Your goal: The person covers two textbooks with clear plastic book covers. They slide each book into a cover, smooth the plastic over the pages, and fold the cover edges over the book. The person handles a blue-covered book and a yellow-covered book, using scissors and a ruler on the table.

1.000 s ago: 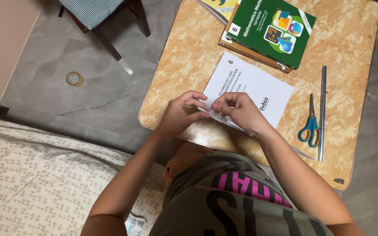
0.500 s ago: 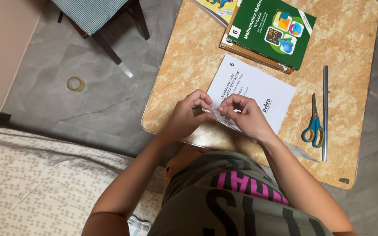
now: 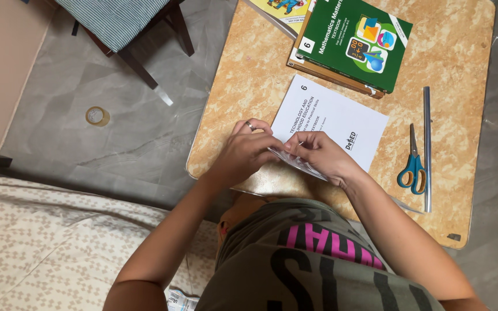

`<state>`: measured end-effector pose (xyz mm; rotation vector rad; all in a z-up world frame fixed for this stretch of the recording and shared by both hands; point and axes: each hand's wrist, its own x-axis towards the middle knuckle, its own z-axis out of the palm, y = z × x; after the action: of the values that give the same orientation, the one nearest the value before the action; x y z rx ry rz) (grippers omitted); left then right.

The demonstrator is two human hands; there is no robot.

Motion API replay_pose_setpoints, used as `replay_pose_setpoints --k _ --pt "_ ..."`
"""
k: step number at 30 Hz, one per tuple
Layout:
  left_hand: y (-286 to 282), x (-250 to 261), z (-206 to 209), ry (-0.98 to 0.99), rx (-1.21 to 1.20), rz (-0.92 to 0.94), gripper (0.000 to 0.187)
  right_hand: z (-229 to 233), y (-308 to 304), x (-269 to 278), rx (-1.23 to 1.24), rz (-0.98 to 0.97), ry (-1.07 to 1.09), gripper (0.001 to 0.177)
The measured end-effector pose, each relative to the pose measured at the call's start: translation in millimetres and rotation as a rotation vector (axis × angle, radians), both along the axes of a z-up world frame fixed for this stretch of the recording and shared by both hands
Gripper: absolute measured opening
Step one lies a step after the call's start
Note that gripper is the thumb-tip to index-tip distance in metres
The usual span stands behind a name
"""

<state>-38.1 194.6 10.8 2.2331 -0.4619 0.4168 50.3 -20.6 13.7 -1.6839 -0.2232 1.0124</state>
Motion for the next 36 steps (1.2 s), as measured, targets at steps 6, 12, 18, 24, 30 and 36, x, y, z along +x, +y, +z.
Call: replay_pose_setpoints --k 6,12,18,24,30,36 --pt "-5 -2 4 -0.2 0.229 0.056 0.018 4 2 4 -0.048 0.043 -0.044 0.019" --pt "-8 -6 5 -0.349 0.293 0.172 0.014 9 7 6 -0.243 0.069 -0.118 0.021" --pt "-12 4 -4 -0.174 0.203 0.084 0.011 3 8 14 -0.257 0.065 -0.312 0.03" --pt "-20 11 -19 -0.077 -0.111 0.086 0.009 -4 -1 29 -0.33 0.082 -0.428 0.042" --pt "-22 34 -31 -0.013 -0.182 0.077 0.006 42 -49 41 -0.224 0.136 -0.786 0.026" --pt "-13 55 -38 0.234 -0.372 -0.084 0.029 48 -45 -2 -0.489 0.094 -0.933 0.018"
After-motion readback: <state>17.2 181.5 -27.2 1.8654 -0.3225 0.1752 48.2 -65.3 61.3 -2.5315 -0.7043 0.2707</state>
